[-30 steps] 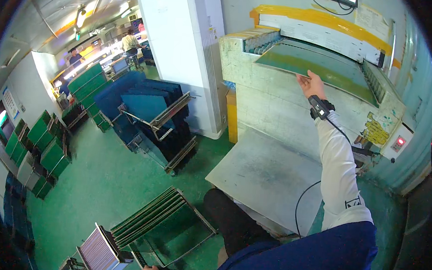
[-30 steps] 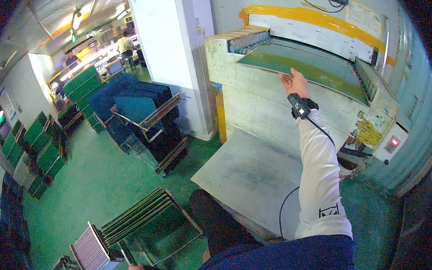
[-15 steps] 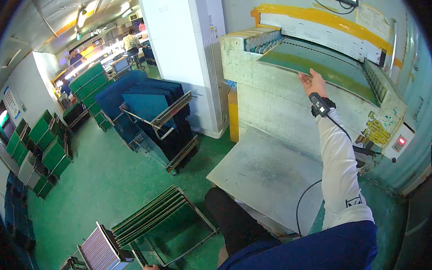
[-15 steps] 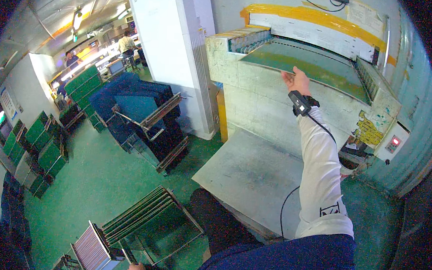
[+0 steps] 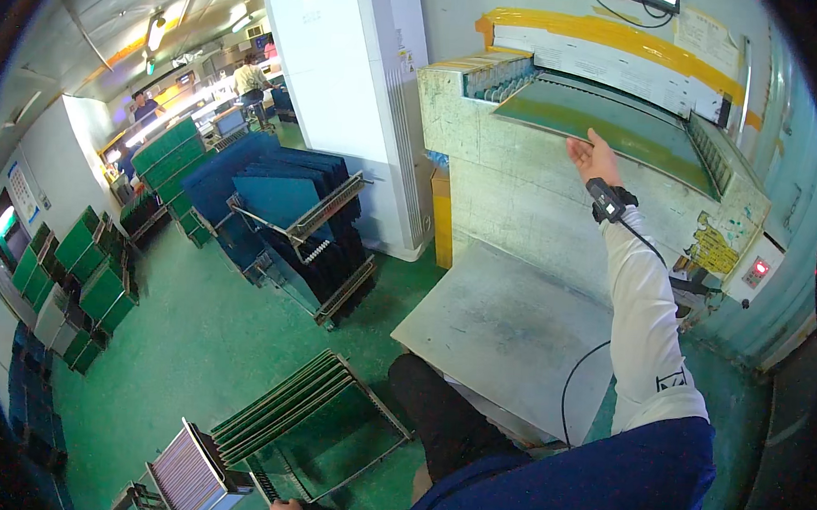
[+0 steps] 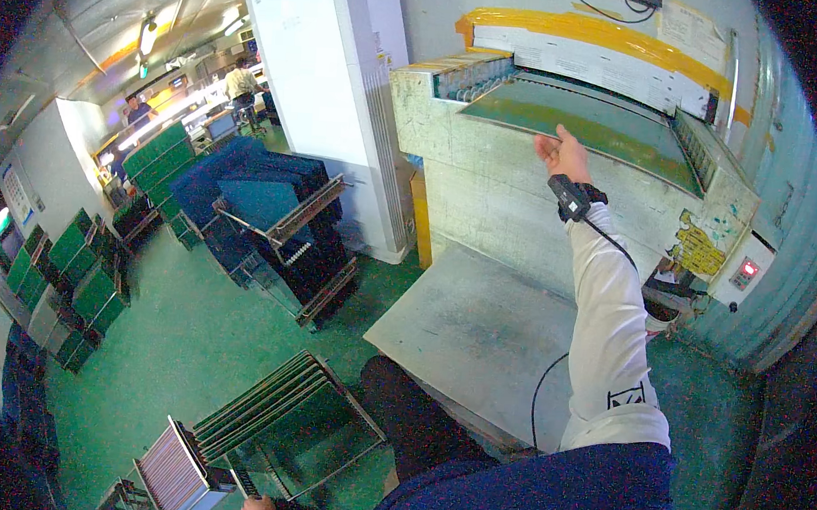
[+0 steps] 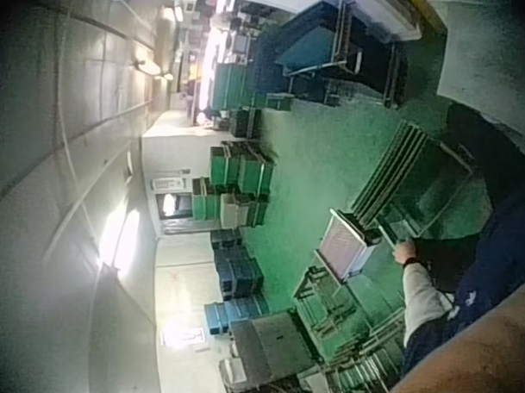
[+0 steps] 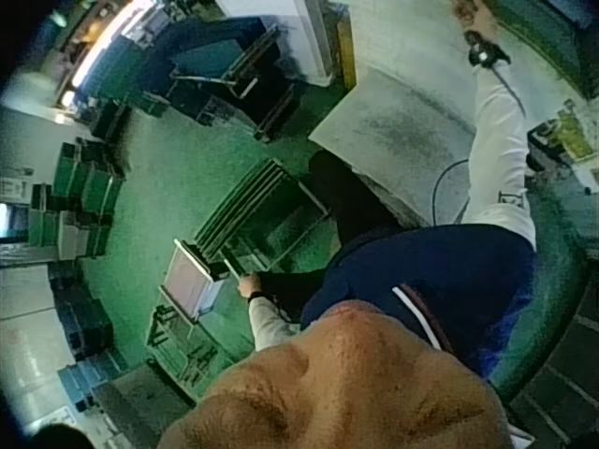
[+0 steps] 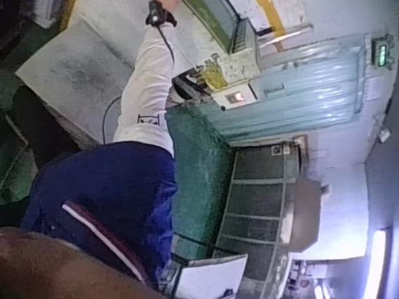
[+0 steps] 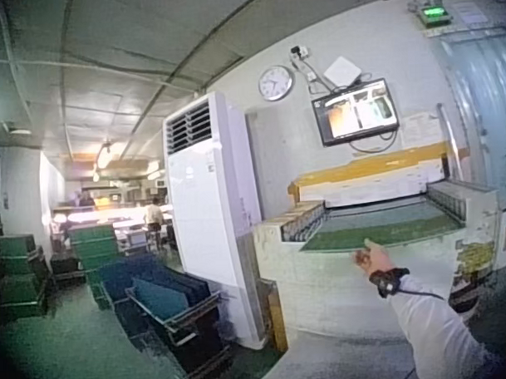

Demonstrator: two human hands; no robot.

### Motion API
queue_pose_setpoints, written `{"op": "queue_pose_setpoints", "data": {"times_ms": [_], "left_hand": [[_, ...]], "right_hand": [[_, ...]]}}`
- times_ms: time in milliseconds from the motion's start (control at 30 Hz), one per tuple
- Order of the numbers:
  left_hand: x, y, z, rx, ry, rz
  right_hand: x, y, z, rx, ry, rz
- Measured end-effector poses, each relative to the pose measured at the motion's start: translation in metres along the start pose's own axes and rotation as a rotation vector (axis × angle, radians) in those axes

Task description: Manually feeding large green circuit boards or substrates into an industrial processing machine one by one.

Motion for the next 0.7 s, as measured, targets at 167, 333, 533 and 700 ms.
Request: {"op": "queue_pose_setpoints", "data": {"times_ms": [167, 333, 533, 700], "left_hand": [[0.002, -0.005, -0.003, -0.008, 0.003, -0.02], [0.0, -0.004, 0.003, -0.068, 0.003, -0.02], [0.002, -0.009, 0.002, -0.103, 0.063, 0.033], [-0.008, -0.009, 0.0, -0.092, 0.048, 0.288]], "right_hand": [[-0.004, -0.005, 0.008, -0.058, -0.054, -0.073], [-0.008, 0.006, 0.048, -0.166, -0.095, -0.291], [-0.055, -0.006, 0.166, -0.241, -0.38, -0.38], [-0.138, -0.017, 0.283, -0.459, -0.59, -0.552]]}}
Point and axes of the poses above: each hand's wrist, its own x-axis towards the middle knuckle, its own y-axis out of the back of the hand, z = x × y, the point moved 1 cm from there along x, towards the middle knuckle, and after that the axes turned 3 degrees about -x, right-handed, at the moved point
